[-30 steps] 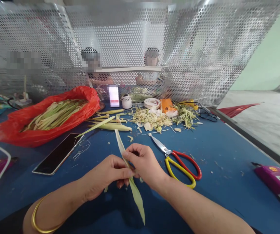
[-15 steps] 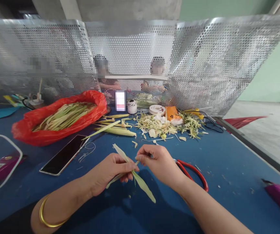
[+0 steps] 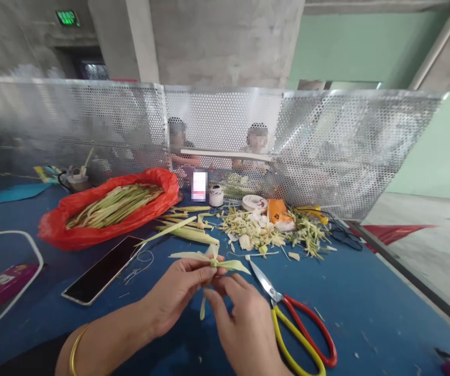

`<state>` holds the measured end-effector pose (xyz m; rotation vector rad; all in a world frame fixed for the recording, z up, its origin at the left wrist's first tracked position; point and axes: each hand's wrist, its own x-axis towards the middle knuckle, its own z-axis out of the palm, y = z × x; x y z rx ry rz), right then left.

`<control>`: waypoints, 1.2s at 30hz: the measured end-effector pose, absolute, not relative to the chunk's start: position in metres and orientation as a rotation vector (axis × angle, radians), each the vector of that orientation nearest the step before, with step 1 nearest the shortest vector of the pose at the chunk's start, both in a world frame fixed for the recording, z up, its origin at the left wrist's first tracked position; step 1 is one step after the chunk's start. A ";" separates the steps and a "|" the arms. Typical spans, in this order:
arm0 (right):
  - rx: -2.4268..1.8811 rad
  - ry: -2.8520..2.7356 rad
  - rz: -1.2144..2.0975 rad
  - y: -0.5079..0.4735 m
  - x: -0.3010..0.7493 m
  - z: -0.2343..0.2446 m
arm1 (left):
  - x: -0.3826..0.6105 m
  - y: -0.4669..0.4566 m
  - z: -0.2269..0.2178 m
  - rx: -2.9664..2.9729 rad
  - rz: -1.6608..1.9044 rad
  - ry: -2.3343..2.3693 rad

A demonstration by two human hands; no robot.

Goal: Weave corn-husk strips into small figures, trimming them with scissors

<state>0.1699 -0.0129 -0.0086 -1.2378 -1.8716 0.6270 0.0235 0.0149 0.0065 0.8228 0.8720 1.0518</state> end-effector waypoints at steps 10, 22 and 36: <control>-1.166 -1.599 0.987 -0.006 0.157 -0.034 | 0.026 0.015 -0.006 0.800 1.069 0.873; -1.209 -1.815 0.767 -0.008 0.160 -0.050 | 0.021 0.020 -0.018 0.768 1.051 0.898; -1.280 -2.064 0.183 0.008 0.187 -0.032 | 0.008 0.018 -0.016 0.813 0.851 0.897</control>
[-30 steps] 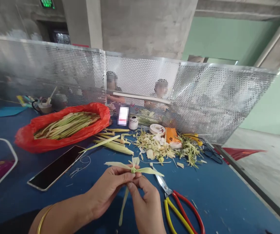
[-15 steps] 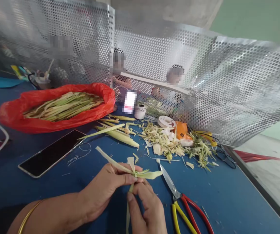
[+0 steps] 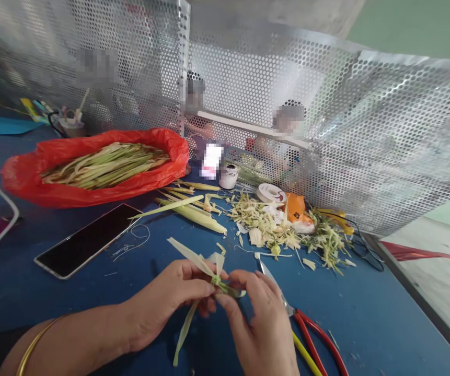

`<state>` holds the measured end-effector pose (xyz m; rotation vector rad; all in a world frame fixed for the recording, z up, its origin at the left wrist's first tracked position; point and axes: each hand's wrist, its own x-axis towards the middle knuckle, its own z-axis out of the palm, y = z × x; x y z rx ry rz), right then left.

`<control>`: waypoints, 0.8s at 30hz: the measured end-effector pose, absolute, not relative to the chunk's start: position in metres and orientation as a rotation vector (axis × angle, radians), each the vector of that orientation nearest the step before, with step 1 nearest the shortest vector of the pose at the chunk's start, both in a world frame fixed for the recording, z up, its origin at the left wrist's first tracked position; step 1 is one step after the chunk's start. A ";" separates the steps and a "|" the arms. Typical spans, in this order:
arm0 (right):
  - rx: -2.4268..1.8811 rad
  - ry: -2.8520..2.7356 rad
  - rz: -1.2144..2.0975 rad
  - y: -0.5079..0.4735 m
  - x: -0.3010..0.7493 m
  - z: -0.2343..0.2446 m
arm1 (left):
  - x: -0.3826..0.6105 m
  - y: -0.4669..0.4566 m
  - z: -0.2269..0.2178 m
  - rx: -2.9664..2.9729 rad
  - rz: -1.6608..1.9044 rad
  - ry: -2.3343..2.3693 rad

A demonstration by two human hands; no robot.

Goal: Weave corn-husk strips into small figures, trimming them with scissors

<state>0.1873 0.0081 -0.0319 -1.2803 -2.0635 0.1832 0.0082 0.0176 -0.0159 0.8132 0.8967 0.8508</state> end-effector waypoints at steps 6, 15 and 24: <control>-1.409 -1.992 0.349 0.005 0.184 -0.043 | 0.010 0.014 -0.022 0.876 0.813 1.031; -1.219 -2.163 0.321 0.005 0.190 -0.030 | 0.010 0.019 -0.028 1.011 0.809 1.067; -1.445 -1.797 0.920 0.006 0.183 -0.023 | 0.007 0.019 -0.019 0.980 0.649 0.997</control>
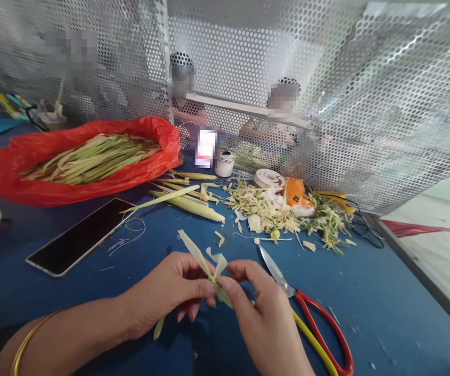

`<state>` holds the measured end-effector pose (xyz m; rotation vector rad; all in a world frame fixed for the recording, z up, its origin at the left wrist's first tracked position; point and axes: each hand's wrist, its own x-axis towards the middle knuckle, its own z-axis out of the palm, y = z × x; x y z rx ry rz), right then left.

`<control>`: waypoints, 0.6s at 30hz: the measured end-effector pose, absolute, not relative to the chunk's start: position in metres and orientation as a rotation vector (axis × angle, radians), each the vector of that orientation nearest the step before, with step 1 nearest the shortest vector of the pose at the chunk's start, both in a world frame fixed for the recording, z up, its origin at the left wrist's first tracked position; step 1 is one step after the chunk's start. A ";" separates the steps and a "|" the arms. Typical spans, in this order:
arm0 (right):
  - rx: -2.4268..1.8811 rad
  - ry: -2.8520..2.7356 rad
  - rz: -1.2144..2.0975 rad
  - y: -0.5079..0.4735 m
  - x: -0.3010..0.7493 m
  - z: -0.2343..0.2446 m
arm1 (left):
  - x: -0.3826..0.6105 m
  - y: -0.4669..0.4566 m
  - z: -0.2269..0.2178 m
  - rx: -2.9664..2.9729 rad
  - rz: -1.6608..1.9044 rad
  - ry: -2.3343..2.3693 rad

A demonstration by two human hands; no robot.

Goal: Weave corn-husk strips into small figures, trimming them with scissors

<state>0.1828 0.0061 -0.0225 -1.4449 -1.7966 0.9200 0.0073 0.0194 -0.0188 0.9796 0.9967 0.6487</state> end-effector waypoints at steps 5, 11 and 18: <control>-1.329 -1.249 1.540 0.006 0.173 -0.022 | 0.005 0.015 -0.017 0.971 0.477 0.900; -1.206 -0.934 1.681 0.002 0.167 -0.026 | 0.006 0.015 -0.018 0.901 0.482 0.867; -1.196 -0.975 1.639 -0.002 0.166 -0.026 | 0.008 0.014 -0.021 0.936 0.466 0.931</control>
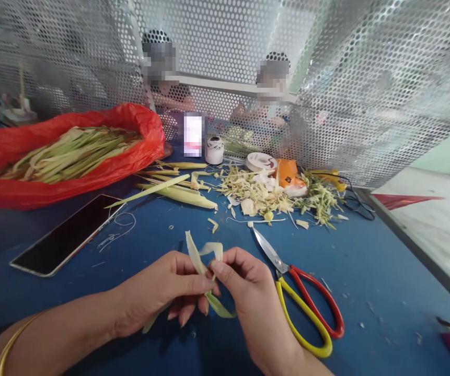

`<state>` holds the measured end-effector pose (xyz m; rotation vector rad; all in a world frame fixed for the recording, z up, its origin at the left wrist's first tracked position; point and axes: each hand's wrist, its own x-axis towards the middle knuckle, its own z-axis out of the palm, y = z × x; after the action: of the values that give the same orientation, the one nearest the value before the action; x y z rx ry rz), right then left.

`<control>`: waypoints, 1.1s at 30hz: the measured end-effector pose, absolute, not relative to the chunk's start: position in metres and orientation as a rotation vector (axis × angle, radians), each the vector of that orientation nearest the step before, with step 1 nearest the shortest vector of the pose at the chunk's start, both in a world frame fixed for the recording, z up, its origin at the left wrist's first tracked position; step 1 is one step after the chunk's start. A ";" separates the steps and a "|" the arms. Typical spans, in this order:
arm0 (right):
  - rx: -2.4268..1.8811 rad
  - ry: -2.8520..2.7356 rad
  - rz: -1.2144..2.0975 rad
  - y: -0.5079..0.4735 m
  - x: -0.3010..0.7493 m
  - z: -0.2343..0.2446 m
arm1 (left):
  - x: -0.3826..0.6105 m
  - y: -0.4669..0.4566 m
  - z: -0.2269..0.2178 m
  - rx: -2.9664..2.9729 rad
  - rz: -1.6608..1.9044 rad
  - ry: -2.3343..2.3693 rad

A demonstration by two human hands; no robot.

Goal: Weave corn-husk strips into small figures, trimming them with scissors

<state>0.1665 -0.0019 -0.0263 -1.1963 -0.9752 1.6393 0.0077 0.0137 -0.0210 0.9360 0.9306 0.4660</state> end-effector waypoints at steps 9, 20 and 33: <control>-1.266 -0.972 1.554 -0.004 0.166 -0.029 | 0.005 0.015 -0.017 1.011 0.396 0.916; -1.326 -1.375 1.404 0.013 0.178 -0.018 | 0.008 0.017 -0.024 0.881 0.559 0.952; -1.441 -1.906 1.125 0.005 0.185 -0.012 | 0.009 0.018 -0.017 1.002 0.701 1.125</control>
<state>0.1846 0.0053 -0.0121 -1.4406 -1.9058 1.1246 0.0085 0.0185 -0.0172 1.0024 1.1246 0.7005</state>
